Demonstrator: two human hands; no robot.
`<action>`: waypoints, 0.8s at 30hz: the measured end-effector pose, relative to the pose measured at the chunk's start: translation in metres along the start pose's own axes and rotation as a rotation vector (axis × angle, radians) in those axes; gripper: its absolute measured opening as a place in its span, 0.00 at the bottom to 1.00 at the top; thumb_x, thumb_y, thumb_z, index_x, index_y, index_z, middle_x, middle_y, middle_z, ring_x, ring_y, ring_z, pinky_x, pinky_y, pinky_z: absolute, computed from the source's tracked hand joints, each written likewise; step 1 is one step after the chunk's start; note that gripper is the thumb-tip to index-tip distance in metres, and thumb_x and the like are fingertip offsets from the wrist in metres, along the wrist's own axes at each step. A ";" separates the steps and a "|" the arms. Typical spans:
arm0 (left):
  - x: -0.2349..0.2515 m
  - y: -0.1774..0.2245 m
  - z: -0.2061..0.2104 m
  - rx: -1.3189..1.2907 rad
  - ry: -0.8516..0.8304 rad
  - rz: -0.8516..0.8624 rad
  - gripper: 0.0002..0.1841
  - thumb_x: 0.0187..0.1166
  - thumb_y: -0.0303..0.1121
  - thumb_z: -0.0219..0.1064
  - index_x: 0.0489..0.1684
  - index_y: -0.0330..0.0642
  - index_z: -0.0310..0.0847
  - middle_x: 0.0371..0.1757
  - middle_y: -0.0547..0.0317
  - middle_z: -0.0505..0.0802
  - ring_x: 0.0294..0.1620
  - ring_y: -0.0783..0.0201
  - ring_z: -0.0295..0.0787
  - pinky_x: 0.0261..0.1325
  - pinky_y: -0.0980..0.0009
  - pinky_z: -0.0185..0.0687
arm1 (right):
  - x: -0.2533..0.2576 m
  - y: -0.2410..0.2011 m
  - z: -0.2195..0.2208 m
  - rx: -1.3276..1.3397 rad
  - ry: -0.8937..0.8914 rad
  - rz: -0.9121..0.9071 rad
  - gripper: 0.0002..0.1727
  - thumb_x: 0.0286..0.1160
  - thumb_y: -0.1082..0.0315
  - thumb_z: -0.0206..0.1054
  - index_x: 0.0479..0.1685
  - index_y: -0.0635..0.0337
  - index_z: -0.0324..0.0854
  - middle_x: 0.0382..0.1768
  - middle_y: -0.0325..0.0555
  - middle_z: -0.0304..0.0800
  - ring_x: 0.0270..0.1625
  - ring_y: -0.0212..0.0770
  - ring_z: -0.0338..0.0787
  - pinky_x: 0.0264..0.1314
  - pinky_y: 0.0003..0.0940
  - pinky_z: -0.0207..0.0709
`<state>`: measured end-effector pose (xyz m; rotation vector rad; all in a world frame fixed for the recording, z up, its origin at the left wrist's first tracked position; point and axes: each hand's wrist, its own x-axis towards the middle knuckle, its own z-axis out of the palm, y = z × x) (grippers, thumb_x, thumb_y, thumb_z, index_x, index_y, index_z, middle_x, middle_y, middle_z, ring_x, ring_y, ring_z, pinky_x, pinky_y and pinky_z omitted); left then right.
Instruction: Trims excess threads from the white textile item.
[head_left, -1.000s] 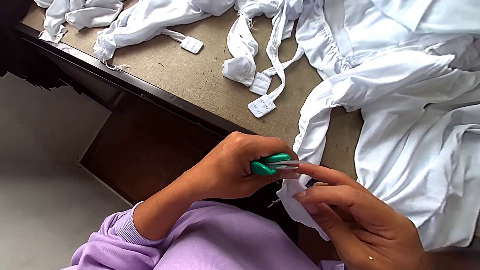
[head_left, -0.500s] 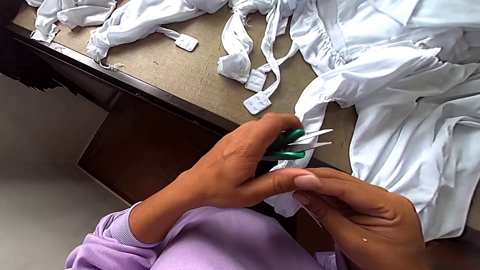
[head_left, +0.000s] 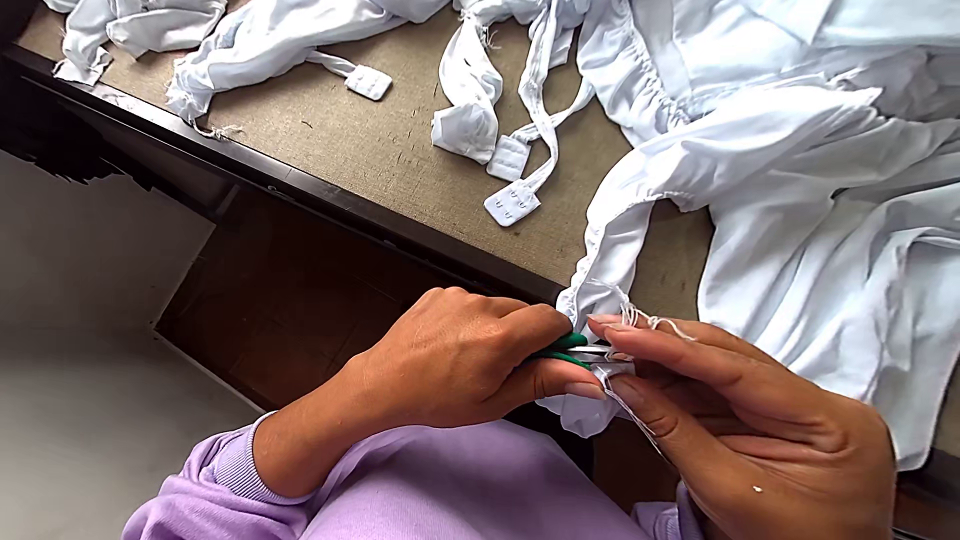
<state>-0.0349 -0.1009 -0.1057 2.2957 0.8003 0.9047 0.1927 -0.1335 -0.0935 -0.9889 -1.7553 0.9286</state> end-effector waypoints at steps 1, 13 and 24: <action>0.001 0.000 0.002 -0.002 0.011 0.005 0.20 0.89 0.47 0.59 0.37 0.39 0.86 0.22 0.65 0.84 0.22 0.71 0.80 0.21 0.72 0.69 | 0.000 0.000 0.000 -0.003 -0.002 0.000 0.17 0.77 0.65 0.72 0.63 0.44 0.90 0.61 0.27 0.91 0.61 0.29 0.91 0.61 0.22 0.88; 0.004 -0.003 -0.001 0.059 -0.028 0.074 0.19 0.89 0.46 0.59 0.34 0.41 0.84 0.20 0.65 0.81 0.21 0.69 0.79 0.19 0.71 0.65 | 0.001 0.001 0.003 -0.048 -0.034 -0.007 0.18 0.77 0.66 0.72 0.65 0.44 0.89 0.64 0.27 0.90 0.64 0.28 0.90 0.63 0.21 0.88; -0.005 -0.001 0.033 -0.479 0.276 -0.007 0.08 0.68 0.25 0.75 0.34 0.27 0.85 0.27 0.55 0.87 0.29 0.74 0.81 0.34 0.81 0.79 | 0.002 0.002 0.013 0.004 0.185 -0.018 0.23 0.73 0.65 0.76 0.69 0.46 0.86 0.61 0.26 0.90 0.51 0.25 0.92 0.53 0.18 0.89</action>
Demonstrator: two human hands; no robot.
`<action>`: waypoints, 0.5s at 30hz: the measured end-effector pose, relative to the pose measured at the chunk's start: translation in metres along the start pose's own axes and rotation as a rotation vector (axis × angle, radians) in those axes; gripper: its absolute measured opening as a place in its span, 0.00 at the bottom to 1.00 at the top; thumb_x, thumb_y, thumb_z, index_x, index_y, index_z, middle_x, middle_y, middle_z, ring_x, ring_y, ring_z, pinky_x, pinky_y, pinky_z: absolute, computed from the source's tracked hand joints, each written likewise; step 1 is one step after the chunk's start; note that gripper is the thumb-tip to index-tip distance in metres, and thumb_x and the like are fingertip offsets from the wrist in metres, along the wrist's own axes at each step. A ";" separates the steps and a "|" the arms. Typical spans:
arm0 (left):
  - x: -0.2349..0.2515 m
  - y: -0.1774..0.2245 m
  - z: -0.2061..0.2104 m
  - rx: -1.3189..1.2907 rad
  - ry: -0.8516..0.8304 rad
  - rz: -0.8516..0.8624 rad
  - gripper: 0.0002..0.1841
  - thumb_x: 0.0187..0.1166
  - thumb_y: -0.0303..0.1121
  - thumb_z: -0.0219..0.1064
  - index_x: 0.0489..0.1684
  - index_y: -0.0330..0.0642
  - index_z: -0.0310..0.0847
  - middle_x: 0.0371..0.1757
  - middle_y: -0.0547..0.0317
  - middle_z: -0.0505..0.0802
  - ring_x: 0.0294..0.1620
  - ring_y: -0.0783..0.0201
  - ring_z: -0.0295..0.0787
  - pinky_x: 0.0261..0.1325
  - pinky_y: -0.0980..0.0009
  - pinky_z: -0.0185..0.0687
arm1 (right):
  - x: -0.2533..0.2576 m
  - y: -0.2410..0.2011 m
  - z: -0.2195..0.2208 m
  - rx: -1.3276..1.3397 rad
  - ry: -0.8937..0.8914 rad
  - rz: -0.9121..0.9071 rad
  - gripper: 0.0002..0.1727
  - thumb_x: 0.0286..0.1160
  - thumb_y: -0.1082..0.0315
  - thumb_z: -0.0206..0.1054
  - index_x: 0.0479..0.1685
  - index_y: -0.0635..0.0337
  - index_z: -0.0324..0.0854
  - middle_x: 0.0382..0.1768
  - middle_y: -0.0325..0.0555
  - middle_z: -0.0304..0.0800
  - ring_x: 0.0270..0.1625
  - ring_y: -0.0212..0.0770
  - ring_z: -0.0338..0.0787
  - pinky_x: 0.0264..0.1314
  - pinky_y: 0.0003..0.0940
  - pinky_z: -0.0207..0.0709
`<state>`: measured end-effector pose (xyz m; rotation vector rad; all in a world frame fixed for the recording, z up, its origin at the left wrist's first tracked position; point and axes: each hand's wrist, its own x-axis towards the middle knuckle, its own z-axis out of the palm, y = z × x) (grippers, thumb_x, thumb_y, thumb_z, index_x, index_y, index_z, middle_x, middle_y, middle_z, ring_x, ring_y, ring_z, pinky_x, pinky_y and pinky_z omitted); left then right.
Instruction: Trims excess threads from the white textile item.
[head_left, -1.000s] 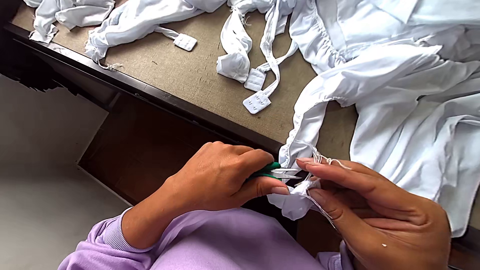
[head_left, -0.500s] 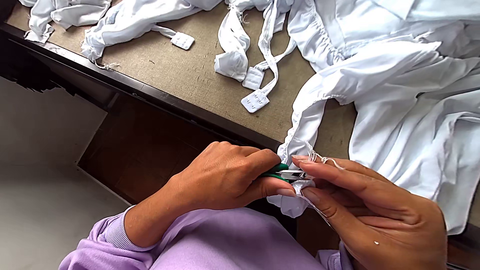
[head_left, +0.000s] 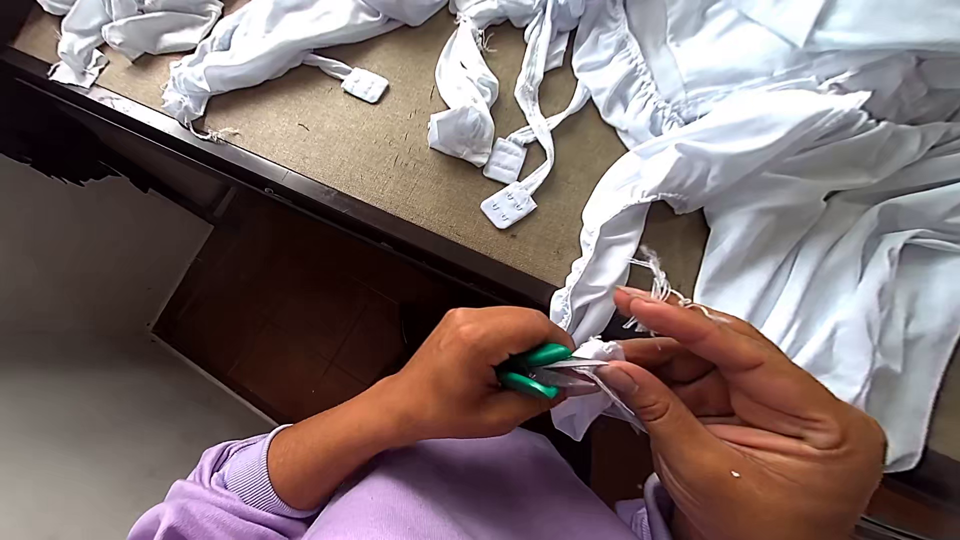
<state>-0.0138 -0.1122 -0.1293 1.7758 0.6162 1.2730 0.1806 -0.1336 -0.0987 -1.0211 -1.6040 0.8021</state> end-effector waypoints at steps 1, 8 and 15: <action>0.000 -0.001 0.003 -0.007 0.005 0.015 0.06 0.69 0.23 0.73 0.34 0.26 0.85 0.28 0.54 0.87 0.31 0.73 0.82 0.36 0.80 0.80 | -0.001 -0.001 -0.007 -0.021 -0.005 -0.019 0.21 0.75 0.62 0.76 0.67 0.46 0.87 0.60 0.27 0.91 0.52 0.27 0.93 0.54 0.21 0.90; 0.006 -0.001 -0.001 0.058 0.042 0.031 0.06 0.70 0.23 0.75 0.34 0.27 0.85 0.31 0.54 0.87 0.34 0.72 0.83 0.36 0.80 0.80 | -0.005 -0.048 -0.090 -0.520 -0.868 0.252 0.24 0.84 0.53 0.67 0.48 0.71 0.90 0.36 0.65 0.94 0.32 0.53 0.93 0.34 0.49 0.83; 0.016 0.009 0.003 0.057 -0.024 0.066 0.07 0.65 0.23 0.78 0.31 0.28 0.86 0.34 0.52 0.88 0.40 0.69 0.86 0.43 0.79 0.82 | -0.010 -0.004 -0.020 -0.386 -0.115 -0.131 0.25 0.72 0.48 0.77 0.61 0.43 0.72 0.53 0.26 0.84 0.57 0.20 0.85 0.59 0.17 0.81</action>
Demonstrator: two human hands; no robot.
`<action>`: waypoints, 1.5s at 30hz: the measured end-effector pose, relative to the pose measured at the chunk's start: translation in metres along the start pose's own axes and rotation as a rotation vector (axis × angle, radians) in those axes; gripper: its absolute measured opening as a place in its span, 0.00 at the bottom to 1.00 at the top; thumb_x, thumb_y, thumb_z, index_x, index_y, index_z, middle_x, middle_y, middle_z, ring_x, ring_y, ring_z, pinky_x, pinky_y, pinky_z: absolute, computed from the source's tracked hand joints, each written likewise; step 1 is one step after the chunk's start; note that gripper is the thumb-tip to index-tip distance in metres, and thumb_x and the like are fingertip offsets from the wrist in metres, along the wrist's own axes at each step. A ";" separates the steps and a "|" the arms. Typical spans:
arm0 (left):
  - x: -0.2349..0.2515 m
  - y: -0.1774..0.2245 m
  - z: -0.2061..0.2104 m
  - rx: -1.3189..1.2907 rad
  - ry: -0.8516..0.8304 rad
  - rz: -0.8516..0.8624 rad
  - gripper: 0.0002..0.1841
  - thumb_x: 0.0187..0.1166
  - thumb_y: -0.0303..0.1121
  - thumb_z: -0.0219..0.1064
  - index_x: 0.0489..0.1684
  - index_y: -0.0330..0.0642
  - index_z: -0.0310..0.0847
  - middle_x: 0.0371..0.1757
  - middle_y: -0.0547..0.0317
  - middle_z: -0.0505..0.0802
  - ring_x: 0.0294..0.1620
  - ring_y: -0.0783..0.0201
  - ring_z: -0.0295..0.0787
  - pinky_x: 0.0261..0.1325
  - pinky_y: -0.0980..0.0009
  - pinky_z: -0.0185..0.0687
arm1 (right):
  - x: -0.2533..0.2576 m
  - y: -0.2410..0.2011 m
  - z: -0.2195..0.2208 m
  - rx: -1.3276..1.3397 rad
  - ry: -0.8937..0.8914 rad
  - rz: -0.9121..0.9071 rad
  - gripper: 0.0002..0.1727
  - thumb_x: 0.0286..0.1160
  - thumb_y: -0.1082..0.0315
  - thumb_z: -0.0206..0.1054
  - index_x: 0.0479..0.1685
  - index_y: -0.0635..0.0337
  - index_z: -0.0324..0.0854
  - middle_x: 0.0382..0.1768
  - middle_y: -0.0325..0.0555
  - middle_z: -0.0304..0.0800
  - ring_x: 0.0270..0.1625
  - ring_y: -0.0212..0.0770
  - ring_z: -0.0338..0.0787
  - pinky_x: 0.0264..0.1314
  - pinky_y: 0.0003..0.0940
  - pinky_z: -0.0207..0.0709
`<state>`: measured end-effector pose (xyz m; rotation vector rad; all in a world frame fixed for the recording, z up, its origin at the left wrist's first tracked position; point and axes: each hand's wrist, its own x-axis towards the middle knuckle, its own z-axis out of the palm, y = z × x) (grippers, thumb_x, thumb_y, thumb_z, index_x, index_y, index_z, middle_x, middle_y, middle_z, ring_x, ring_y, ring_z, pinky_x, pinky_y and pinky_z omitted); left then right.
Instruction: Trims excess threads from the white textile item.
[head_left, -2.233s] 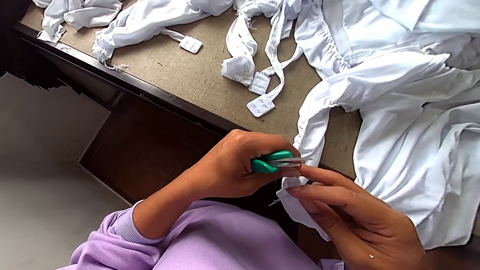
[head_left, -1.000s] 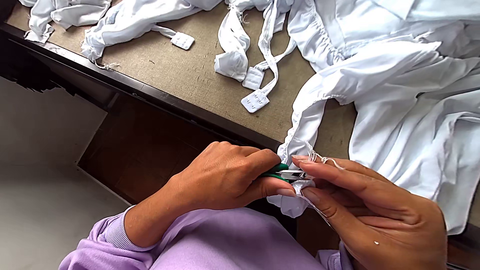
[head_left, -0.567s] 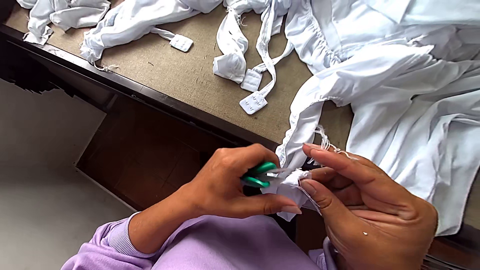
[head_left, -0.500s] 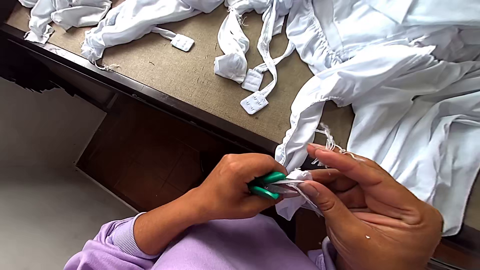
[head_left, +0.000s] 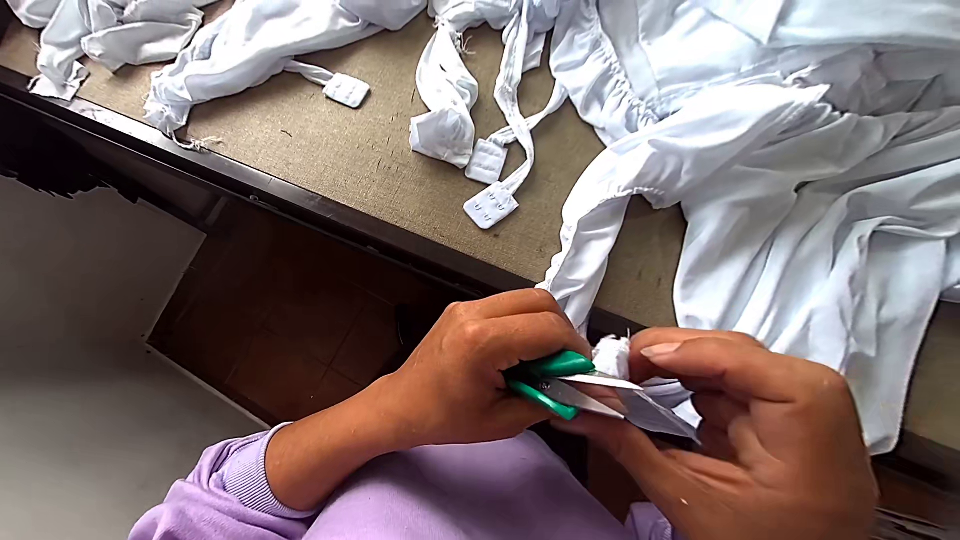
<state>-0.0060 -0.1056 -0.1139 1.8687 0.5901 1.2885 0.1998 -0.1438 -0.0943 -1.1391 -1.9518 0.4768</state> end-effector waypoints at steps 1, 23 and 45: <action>0.000 0.001 -0.002 -0.012 -0.001 0.002 0.07 0.66 0.24 0.78 0.31 0.28 0.86 0.34 0.52 0.88 0.40 0.69 0.85 0.44 0.79 0.82 | 0.000 0.000 0.005 -0.014 0.044 0.004 0.20 0.76 0.52 0.74 0.58 0.45 0.72 0.47 0.26 0.85 0.50 0.18 0.86 0.53 0.14 0.81; -0.002 0.005 -0.005 -0.314 0.127 -0.284 0.06 0.75 0.20 0.68 0.31 0.34 0.75 0.26 0.60 0.84 0.24 0.79 0.75 0.26 0.86 0.68 | -0.016 0.011 -0.037 -0.047 -0.437 0.168 0.14 0.86 0.55 0.64 0.47 0.57 0.84 0.32 0.40 0.89 0.32 0.29 0.87 0.36 0.25 0.82; -0.002 -0.005 -0.012 -0.655 0.019 -0.373 0.03 0.81 0.20 0.61 0.44 0.38 0.75 0.29 0.64 0.85 0.20 0.81 0.76 0.22 0.87 0.71 | -0.007 0.012 0.010 0.978 -0.051 0.344 0.12 0.84 0.53 0.64 0.45 0.44 0.93 0.49 0.28 0.90 0.53 0.25 0.88 0.55 0.19 0.84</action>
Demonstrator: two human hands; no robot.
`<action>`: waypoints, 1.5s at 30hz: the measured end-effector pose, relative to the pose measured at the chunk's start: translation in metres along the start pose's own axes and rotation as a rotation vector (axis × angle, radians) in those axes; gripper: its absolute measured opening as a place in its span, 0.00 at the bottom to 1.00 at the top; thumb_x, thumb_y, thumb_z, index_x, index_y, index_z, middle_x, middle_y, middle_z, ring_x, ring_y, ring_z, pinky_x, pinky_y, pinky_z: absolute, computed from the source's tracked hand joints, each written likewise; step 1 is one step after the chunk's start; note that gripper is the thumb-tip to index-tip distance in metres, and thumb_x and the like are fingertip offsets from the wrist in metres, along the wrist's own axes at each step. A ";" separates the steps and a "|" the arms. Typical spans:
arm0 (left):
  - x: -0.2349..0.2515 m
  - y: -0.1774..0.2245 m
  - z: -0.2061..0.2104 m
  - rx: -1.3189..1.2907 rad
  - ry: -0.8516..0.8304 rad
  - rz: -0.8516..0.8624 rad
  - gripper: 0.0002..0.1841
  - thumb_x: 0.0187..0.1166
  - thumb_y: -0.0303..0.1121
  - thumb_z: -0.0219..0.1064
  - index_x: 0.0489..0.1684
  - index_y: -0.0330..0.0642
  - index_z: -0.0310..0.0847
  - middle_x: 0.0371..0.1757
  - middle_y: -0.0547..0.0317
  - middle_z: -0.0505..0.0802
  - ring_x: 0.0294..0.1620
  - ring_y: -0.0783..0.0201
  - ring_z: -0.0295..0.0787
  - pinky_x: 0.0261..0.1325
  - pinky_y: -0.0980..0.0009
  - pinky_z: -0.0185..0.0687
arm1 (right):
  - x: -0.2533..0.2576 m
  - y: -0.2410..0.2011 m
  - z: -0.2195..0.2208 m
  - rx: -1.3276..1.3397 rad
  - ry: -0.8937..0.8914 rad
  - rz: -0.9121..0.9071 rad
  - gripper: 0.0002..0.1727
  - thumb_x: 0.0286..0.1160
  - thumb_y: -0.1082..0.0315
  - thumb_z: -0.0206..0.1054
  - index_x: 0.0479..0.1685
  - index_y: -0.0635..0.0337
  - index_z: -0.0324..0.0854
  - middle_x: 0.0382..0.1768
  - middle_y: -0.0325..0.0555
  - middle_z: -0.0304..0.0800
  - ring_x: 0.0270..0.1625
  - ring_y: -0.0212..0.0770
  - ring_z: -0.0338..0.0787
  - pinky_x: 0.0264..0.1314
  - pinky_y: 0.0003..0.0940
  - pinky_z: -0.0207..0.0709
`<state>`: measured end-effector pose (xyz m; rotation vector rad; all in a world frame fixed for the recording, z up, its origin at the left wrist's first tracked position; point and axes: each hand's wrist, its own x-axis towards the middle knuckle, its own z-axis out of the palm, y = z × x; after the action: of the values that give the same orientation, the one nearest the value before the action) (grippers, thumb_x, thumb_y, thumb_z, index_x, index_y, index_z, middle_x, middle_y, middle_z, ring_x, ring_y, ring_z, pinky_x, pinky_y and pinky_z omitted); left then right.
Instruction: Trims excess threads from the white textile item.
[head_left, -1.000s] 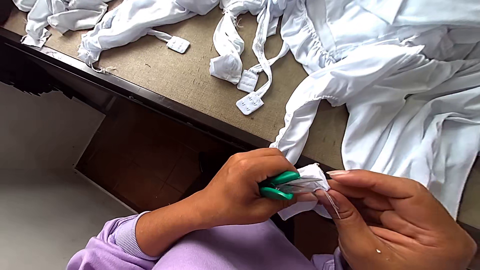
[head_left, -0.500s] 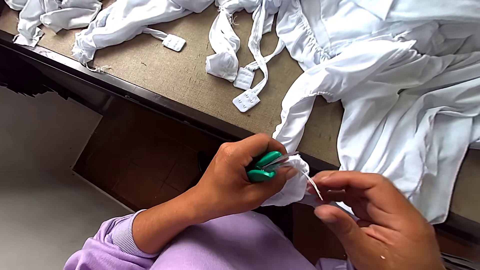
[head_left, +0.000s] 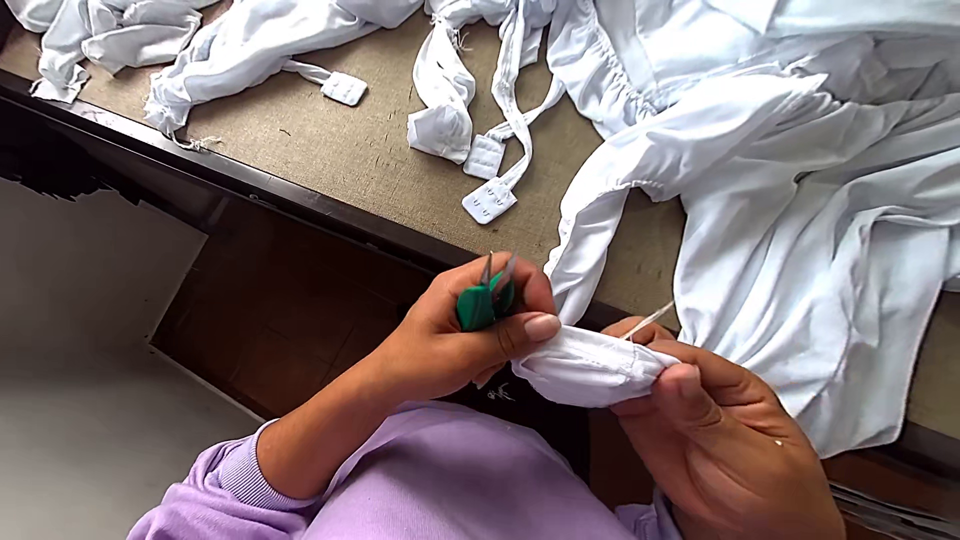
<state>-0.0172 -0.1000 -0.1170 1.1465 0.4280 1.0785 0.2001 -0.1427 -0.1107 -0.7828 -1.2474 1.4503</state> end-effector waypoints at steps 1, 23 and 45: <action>0.001 -0.001 0.001 0.103 -0.006 0.049 0.02 0.80 0.19 0.62 0.44 0.33 0.78 0.30 0.64 0.85 0.24 0.82 0.77 0.26 0.87 0.73 | 0.000 0.000 0.002 0.036 -0.009 -0.003 0.13 0.85 0.54 0.64 0.47 0.46 0.93 0.48 0.29 0.91 0.52 0.25 0.89 0.57 0.20 0.84; -0.024 0.027 0.003 1.028 0.096 0.301 0.23 0.86 0.43 0.61 0.61 0.28 0.79 0.41 0.57 0.86 0.41 0.72 0.81 0.46 0.76 0.79 | 0.000 -0.001 0.014 -0.114 0.094 -0.009 0.11 0.84 0.56 0.66 0.44 0.46 0.94 0.38 0.27 0.93 0.41 0.21 0.90 0.48 0.16 0.85; -0.025 0.014 0.016 1.439 0.107 0.406 0.18 0.84 0.46 0.65 0.46 0.38 0.89 0.22 0.61 0.83 0.21 0.66 0.77 0.22 0.72 0.64 | -0.003 -0.003 0.021 -0.105 0.133 0.014 0.11 0.83 0.57 0.66 0.44 0.47 0.94 0.37 0.27 0.93 0.41 0.21 0.90 0.48 0.16 0.85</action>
<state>-0.0227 -0.1298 -0.1040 2.5127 1.1852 1.1408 0.1825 -0.1515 -0.1026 -0.9444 -1.2256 1.3295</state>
